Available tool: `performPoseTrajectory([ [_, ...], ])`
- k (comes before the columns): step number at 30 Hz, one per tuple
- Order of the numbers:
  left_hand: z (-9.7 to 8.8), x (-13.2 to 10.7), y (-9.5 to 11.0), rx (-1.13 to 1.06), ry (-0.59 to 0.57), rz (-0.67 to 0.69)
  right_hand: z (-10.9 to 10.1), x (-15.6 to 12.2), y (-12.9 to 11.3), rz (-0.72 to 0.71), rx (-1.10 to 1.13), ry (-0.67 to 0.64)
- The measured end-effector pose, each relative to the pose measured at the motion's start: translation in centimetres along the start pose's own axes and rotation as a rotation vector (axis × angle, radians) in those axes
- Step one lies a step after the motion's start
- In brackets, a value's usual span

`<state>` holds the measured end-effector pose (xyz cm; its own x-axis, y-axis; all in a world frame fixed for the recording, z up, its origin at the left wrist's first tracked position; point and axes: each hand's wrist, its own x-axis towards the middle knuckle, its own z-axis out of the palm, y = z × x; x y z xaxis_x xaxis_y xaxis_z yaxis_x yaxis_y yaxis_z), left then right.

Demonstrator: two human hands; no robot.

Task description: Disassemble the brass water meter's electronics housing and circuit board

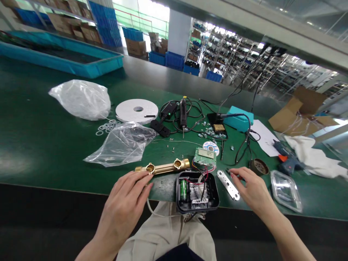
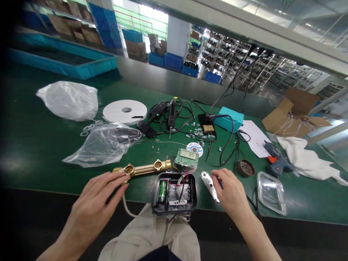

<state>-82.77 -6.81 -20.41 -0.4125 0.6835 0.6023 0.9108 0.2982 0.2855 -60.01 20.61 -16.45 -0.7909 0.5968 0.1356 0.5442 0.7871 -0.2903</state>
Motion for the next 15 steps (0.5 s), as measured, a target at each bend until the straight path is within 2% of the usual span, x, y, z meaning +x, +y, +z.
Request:
performPoseTrajectory([
  [3,0.3,0.0,0.4,-0.013,0.006,0.008,0.4,-1.0,0.8,0.097,-0.121,-0.084],
  [7,0.4,0.3,1.4,-0.032,0.007,0.026,1.3,-1.8,0.4,0.16,-0.249,-0.196],
  [15,-0.1,2.2,3.8,-0.107,-0.002,0.072,2.7,-1.9,1.3,0.295,-0.076,-0.232],
])
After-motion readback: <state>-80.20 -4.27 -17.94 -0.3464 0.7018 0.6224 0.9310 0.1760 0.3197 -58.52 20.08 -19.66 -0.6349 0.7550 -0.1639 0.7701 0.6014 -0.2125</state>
